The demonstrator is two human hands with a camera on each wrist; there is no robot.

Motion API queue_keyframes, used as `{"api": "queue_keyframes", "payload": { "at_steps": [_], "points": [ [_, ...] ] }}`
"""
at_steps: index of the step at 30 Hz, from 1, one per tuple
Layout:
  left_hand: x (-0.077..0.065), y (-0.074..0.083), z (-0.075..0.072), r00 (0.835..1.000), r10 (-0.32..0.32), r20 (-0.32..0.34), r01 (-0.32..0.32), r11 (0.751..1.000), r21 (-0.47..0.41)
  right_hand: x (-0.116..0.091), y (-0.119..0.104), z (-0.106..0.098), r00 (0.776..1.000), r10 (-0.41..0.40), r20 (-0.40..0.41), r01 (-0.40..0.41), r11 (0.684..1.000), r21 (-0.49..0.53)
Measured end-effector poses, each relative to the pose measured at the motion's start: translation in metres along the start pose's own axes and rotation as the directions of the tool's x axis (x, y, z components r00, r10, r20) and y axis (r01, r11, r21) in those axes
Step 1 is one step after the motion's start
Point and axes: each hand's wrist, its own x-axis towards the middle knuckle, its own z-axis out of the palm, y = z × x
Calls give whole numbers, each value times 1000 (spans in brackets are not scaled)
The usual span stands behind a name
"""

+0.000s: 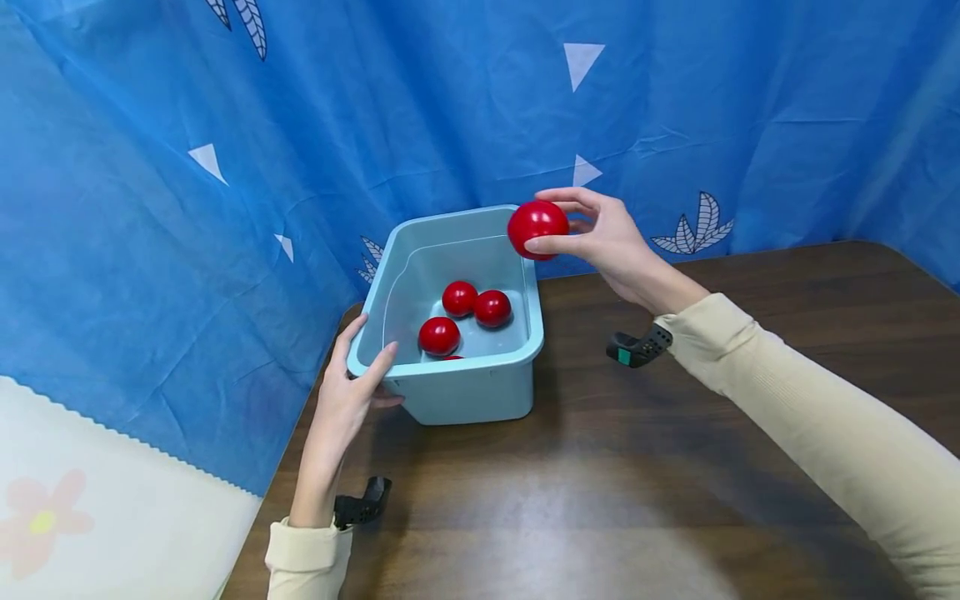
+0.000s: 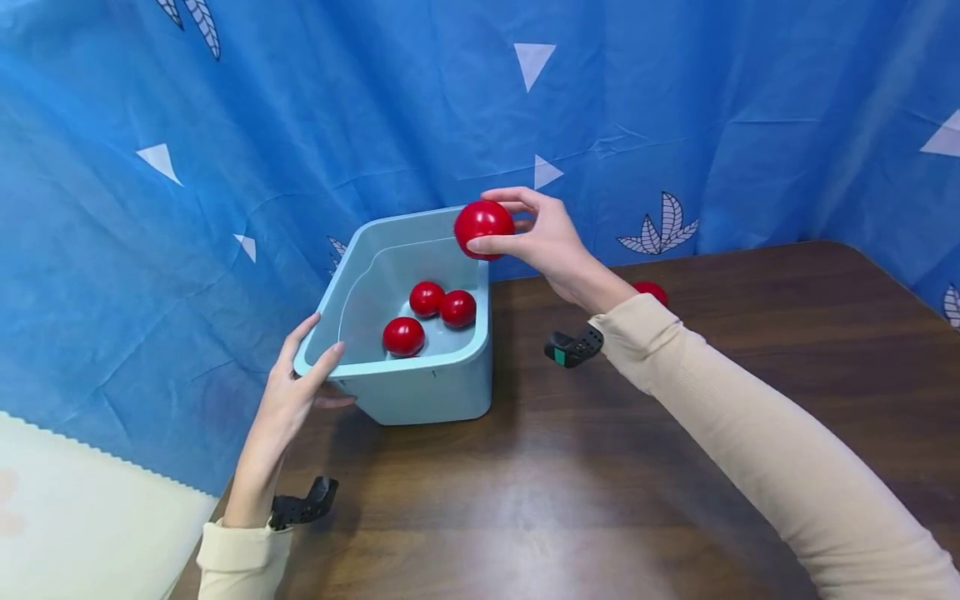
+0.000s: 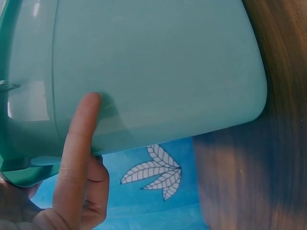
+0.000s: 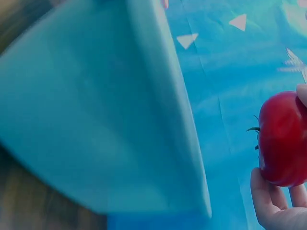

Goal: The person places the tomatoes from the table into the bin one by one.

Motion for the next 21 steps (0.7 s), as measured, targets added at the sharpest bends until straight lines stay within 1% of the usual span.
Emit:
{"api": "queue_keyframes", "payload": {
  "at_steps": [5, 10, 13, 17, 21],
  "points": [
    [-3, 0, 2, 1000, -7, 8, 7, 1000, -5, 26, -14, 33, 999, -16, 44, 16, 1000, 20],
    [-6, 0, 2, 1000, -9, 19, 9, 1000, -9, 45, -19, 59, 998, -2, 60, 0, 1000, 25],
    [-8, 0, 1, 1000, -8, 20, 9, 1000, -10, 54, -20, 73, 997, 9, 76, -9, 1000, 3],
    [-10, 1, 1, 1000, -9, 19, 9, 1000, -13, 61, -20, 85, 994, 26, 102, -24, 999, -29],
    [-11, 2, 1, 1000, -3, 14, 4, 1000, -14, 63, -17, 90, 991, 49, 125, -43, 998, -50]
  ]
}}
